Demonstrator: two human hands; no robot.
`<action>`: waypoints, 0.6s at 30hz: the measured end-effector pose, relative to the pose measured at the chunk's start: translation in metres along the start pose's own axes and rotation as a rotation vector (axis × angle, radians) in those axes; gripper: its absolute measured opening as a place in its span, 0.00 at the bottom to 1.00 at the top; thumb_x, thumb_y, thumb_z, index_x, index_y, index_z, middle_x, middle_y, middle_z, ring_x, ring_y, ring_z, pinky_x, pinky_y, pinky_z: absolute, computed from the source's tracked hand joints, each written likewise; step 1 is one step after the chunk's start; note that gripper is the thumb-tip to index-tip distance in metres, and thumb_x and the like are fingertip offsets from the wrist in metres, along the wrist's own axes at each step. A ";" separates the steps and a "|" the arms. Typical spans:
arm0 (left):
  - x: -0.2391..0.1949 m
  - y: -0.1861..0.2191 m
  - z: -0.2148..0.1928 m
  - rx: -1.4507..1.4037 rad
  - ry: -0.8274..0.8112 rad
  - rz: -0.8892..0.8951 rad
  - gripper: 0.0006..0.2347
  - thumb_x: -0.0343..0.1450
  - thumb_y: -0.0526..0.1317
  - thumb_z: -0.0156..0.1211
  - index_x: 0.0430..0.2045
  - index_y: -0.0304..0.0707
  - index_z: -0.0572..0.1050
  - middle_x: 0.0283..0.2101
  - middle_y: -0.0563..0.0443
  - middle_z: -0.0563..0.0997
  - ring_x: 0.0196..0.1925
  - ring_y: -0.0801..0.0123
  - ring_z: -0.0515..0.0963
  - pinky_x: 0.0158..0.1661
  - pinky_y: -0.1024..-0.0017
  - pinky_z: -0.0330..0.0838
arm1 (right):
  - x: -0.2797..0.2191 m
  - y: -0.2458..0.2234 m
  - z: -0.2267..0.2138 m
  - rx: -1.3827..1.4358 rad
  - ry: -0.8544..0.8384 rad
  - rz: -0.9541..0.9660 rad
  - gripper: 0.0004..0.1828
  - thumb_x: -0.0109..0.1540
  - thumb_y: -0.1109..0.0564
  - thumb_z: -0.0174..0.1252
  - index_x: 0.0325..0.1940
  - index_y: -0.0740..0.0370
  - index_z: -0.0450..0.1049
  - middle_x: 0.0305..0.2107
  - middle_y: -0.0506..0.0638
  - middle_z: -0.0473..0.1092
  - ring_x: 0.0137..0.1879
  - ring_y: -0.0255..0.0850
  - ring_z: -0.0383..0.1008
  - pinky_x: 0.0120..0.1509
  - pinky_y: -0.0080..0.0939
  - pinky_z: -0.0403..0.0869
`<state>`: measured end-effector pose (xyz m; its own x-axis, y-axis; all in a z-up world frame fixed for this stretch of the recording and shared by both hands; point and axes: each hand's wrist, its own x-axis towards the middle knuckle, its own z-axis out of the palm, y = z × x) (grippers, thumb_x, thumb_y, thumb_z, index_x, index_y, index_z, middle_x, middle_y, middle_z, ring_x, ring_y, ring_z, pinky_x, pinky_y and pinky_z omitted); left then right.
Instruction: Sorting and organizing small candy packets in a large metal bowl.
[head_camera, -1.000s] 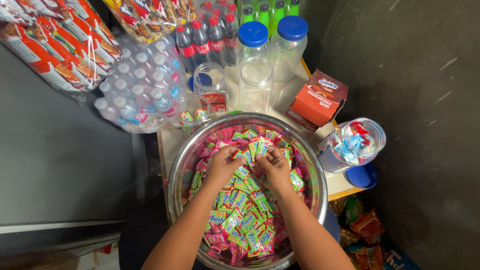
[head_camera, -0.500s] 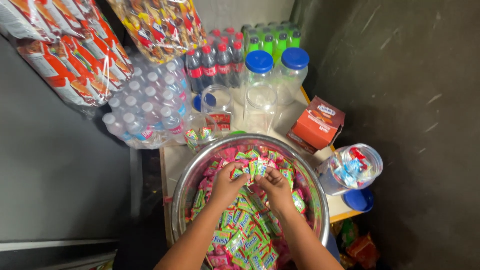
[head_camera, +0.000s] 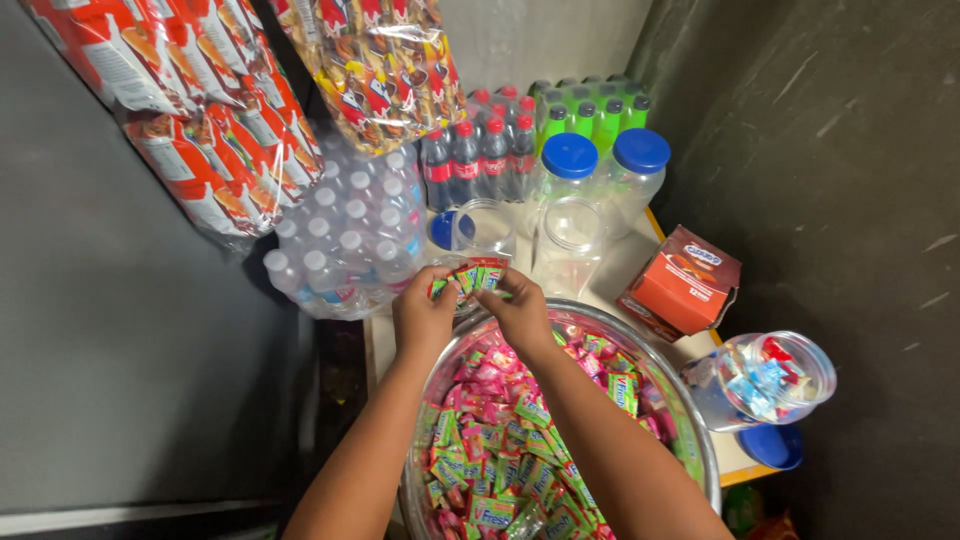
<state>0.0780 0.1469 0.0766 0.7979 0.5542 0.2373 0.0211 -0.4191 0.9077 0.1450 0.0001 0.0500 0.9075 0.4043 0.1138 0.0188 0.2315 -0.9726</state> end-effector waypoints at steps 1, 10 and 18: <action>0.007 -0.001 -0.001 0.006 -0.001 0.002 0.08 0.68 0.38 0.66 0.39 0.40 0.81 0.30 0.45 0.84 0.29 0.69 0.82 0.33 0.67 0.75 | 0.006 0.002 0.003 0.006 0.001 -0.001 0.11 0.62 0.67 0.61 0.48 0.65 0.78 0.38 0.46 0.79 0.44 0.32 0.77 0.52 0.35 0.75; 0.022 -0.052 0.008 0.013 -0.052 -0.005 0.16 0.68 0.35 0.63 0.51 0.39 0.77 0.43 0.42 0.85 0.42 0.60 0.85 0.43 0.67 0.77 | 0.022 0.008 0.014 -0.497 0.062 0.074 0.20 0.58 0.61 0.66 0.55 0.63 0.79 0.39 0.53 0.80 0.42 0.34 0.78 0.49 0.35 0.75; -0.018 -0.005 0.004 -0.018 -0.092 0.127 0.08 0.72 0.34 0.58 0.43 0.40 0.81 0.42 0.44 0.86 0.42 0.61 0.88 0.42 0.69 0.79 | -0.019 0.010 -0.031 -0.212 0.255 0.088 0.13 0.64 0.61 0.61 0.51 0.69 0.79 0.40 0.53 0.81 0.45 0.35 0.79 0.50 0.35 0.76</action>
<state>0.0661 0.1366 0.0667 0.8451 0.4293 0.3185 -0.0933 -0.4682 0.8787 0.1411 -0.0331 0.0322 0.9847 0.1742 -0.0009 -0.0019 0.0057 -1.0000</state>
